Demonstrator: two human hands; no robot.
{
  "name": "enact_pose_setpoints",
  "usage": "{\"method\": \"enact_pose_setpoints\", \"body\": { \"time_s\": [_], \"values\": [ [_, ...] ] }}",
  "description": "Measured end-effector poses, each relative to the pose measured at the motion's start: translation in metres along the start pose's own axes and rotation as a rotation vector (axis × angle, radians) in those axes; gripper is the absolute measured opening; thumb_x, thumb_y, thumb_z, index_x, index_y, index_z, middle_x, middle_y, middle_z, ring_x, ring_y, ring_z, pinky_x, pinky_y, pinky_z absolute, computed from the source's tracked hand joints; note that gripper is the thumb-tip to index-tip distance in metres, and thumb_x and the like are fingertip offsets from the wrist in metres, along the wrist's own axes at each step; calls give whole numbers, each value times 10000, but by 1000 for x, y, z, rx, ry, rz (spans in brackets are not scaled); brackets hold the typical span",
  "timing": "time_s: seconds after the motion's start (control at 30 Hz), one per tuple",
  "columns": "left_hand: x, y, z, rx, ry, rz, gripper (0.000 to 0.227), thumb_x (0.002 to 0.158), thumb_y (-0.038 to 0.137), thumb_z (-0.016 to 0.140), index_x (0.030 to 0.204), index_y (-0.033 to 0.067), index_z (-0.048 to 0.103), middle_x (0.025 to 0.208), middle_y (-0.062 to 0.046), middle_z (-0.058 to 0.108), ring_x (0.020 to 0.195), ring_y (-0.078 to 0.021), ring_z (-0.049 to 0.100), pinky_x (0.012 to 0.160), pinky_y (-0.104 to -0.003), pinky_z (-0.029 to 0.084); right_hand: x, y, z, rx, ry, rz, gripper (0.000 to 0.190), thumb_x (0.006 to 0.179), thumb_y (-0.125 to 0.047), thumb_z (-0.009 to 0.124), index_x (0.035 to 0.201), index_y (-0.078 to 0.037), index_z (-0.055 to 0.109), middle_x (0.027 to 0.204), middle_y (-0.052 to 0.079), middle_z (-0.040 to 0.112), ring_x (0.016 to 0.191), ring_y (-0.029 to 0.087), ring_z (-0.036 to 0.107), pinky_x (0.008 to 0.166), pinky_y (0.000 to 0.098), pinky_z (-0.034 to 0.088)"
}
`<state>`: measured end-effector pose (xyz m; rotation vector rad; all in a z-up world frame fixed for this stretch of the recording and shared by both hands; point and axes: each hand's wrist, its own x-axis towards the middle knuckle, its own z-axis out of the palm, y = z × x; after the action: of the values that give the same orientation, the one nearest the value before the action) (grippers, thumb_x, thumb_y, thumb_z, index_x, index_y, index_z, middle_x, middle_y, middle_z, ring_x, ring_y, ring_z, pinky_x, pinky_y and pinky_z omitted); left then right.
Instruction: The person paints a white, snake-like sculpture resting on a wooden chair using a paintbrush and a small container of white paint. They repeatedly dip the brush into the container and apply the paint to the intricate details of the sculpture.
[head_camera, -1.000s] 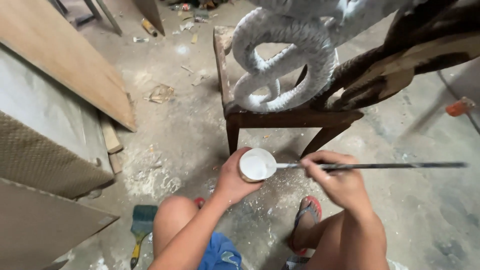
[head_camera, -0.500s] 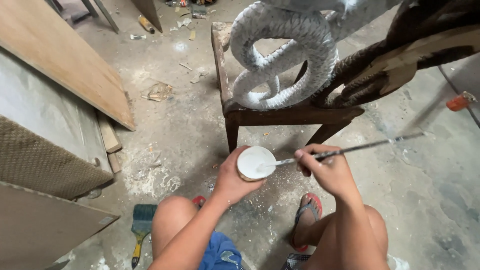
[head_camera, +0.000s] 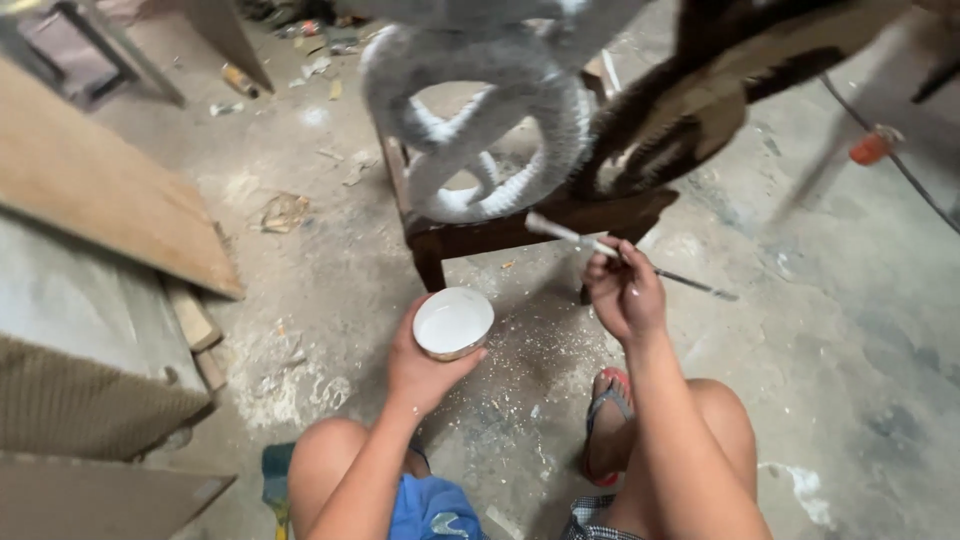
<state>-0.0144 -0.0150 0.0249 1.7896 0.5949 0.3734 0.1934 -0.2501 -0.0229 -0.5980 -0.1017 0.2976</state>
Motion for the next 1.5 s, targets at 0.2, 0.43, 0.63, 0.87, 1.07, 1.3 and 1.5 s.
{"method": "enact_pose_setpoints", "body": {
  "time_s": [0.2,0.43,0.63,0.87,1.07,1.3,1.5],
  "values": [
    [1,-7,-2,49,-3,1,1026,451,164,1026,1378,115,590,1345,-157,674,1352,-394,552,1155,-561,424,4,8,13,208,95,-67,260,963,-243,610,1136,-122,761,977,91,803,902,230,717,807,346,487],
    [0,2,-2,116,-2,-15,1034,435,225,1041,1375,185,612,1334,-118,688,1349,-379,559,1154,-548,420,13,34,10,39,258,-39,328,1014,-234,558,1295,-87,640,1104,109,754,946,225,671,779,322,502],
    [1,-2,0,115,-12,13,866,521,249,969,1307,229,605,1303,7,694,1260,-223,606,960,-382,565,5,22,32,-9,406,-50,305,1048,-178,495,1243,-6,654,1027,200,730,803,208,637,640,291,444],
    [2,-5,0,143,-18,26,943,500,290,973,1352,191,583,1310,-26,698,1257,-235,616,1001,-388,559,3,11,42,96,253,-109,315,1039,-203,518,1241,-11,667,1000,174,732,854,235,649,680,317,456],
    [1,-4,3,137,-7,0,946,491,279,973,1350,192,587,1311,-18,699,1252,-222,621,1005,-372,545,11,31,26,16,291,-64,355,1071,-214,446,1308,-18,625,1045,159,721,876,222,628,704,321,445],
    [2,-11,2,168,12,13,953,480,287,982,1344,196,591,1297,-18,711,1248,-219,624,1004,-365,543,-2,31,42,-114,303,-182,302,1047,-158,504,1220,24,671,1012,201,741,825,206,641,633,284,455],
    [2,-9,2,147,6,35,923,493,240,983,1330,179,597,1288,-24,706,1239,-218,623,1005,-366,542,-11,21,50,-134,197,-228,279,1074,-101,473,1199,25,689,994,189,762,870,249,693,640,285,487]
  ]
}}
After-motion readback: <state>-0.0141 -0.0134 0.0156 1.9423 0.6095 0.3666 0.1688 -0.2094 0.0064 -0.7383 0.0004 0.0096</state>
